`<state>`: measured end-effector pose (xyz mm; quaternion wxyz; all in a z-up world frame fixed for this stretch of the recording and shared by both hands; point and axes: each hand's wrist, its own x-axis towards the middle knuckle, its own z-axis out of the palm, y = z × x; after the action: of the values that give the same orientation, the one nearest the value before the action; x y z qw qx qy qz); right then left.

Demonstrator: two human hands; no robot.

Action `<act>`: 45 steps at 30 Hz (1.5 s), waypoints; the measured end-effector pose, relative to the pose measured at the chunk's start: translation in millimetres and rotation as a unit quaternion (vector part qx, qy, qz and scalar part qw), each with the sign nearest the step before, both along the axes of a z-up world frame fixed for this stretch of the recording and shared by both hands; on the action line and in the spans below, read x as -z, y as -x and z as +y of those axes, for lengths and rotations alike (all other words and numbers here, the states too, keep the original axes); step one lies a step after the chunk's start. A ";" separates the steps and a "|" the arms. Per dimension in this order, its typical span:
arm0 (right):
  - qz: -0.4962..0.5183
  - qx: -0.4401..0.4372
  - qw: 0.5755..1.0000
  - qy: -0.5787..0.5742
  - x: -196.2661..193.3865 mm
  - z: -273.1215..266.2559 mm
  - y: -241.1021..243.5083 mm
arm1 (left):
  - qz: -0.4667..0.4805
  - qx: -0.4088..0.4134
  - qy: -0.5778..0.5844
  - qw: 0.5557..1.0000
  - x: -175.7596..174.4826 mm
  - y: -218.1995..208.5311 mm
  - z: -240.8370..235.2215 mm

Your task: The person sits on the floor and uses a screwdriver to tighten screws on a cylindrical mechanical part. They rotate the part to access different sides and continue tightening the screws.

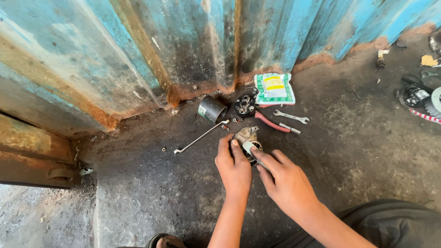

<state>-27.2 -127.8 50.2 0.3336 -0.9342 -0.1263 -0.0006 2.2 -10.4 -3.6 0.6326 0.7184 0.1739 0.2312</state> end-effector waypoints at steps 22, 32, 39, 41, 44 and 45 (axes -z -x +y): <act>-0.033 0.020 0.996 -0.083 -21.5 -44.7 -22.5 | 0.010 0.092 -0.063 0.994 -10.8 0.0 0.9; -0.131 0.006 0.977 0.170 -24.7 -31.8 -9.7 | -0.032 0.106 -0.180 0.977 -7.0 0.5 3.2; -0.110 0.000 0.982 0.154 -19.4 -33.0 -11.1 | -0.039 0.099 -0.195 0.975 -7.0 0.8 3.7; -0.121 0.008 0.978 0.172 -18.2 -32.3 -10.3 | -0.042 0.096 -0.223 0.969 -6.1 1.1 2.5; -0.112 0.002 0.981 0.159 -16.8 -28.7 -6.5 | -0.051 0.093 -0.256 0.961 -3.4 2.6 2.6; -0.104 0.000 0.984 0.147 -16.4 -27.4 -5.4 | -0.055 0.093 -0.267 0.958 -2.5 2.5 3.0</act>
<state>-21.8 -155.2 66.6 0.1773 -0.9679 -0.1594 -0.0794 -0.3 -7.4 -1.1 0.4454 0.8601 0.0028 0.2485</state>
